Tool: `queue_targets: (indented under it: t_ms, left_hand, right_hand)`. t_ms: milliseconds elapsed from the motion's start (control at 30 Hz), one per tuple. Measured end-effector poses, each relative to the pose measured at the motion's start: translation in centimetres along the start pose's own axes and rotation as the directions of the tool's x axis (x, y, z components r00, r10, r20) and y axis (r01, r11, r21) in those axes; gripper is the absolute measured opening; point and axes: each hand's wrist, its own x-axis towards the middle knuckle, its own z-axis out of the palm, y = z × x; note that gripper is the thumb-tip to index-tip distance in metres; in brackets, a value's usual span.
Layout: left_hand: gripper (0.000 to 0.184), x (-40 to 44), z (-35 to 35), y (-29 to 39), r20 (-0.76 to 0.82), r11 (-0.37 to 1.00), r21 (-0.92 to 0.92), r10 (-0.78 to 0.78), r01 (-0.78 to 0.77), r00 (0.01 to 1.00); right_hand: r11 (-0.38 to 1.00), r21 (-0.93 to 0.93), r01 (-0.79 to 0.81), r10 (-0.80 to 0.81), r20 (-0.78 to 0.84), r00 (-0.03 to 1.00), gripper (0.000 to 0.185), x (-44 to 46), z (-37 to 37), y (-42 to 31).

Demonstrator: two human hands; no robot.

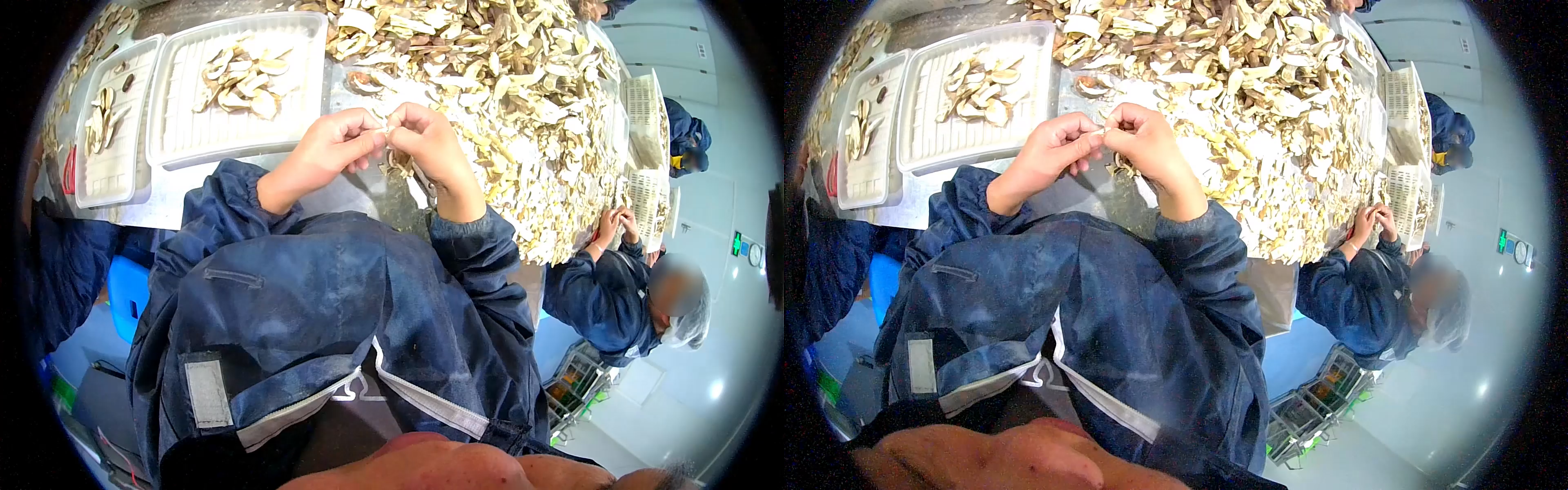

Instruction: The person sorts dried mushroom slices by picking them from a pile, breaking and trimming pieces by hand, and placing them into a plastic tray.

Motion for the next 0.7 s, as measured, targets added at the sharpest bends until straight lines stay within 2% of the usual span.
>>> queue_targets:
  t_ms: [100, 200, 300, 333, 400, 533, 633, 667, 700]
  left_hand:
    - [0.021, 0.0, 0.1, -0.3, -0.021, 0.999, -0.029, 0.025, -0.026, 0.999]
    - [0.02, 0.1, 0.0, -0.3, -0.054, 0.997, -0.031, 0.063, -0.065, 0.997]
    - [0.02, 0.2, 0.0, -0.4, -0.045, 0.997, -0.074, 0.032, -0.035, 0.998]
    - [0.02, 0.1, 0.0, -0.4, -0.047, 0.996, -0.087, 0.018, -0.022, 0.999]
    - [0.02, 0.1, 0.3, -0.2, -0.045, 0.993, -0.114, -0.011, 0.006, 0.999]
    - [0.02, 0.0, 0.3, 0.0, -0.004, 0.962, -0.239, -0.136, 0.131, 0.991]
    - [0.018, 0.0, 0.1, -0.3, 0.023, 0.925, -0.322, -0.205, 0.201, 0.978]
    - [0.018, 0.0, 0.1, -0.6, 0.024, 0.918, -0.336, -0.215, 0.21, 0.976]
    - [0.018, 0.1, 0.0, -0.8, 0.021, 0.911, -0.352, -0.223, 0.216, 0.975]
  right_hand:
    - [1.0, 0.023, -0.022, 0.021, 0.016, 1.0, 0.007, 0.2, -0.1, -0.1]
    - [0.971, 0.236, 0.029, -0.035, 0.021, 0.999, 0.005, 0.4, -0.1, 0.2]
    - [0.999, 0.011, 0.034, -0.033, -0.104, 0.994, 0.005, 0.5, -0.5, -0.4]
    - [0.973, -0.223, 0.058, -0.083, -0.105, 0.991, 0.008, 0.5, -0.9, -0.5]
    - [0.762, -0.642, 0.088, -0.177, -0.075, 0.981, 0.015, 0.4, -1.8, -1.0]
    - [0.606, -0.792, 0.075, -0.298, -0.139, 0.944, 0.026, 2.3, -1.2, -2.4]
    - [0.494, -0.858, 0.144, -0.496, -0.142, 0.857, 0.025, 5.4, 0.1, -0.9]
    - [0.419, -0.901, 0.113, -0.534, -0.143, 0.833, 0.025, 5.8, 0.7, -0.8]
    - [0.408, -0.908, 0.095, -0.521, -0.146, 0.841, 0.026, 6.2, 0.7, -0.7]
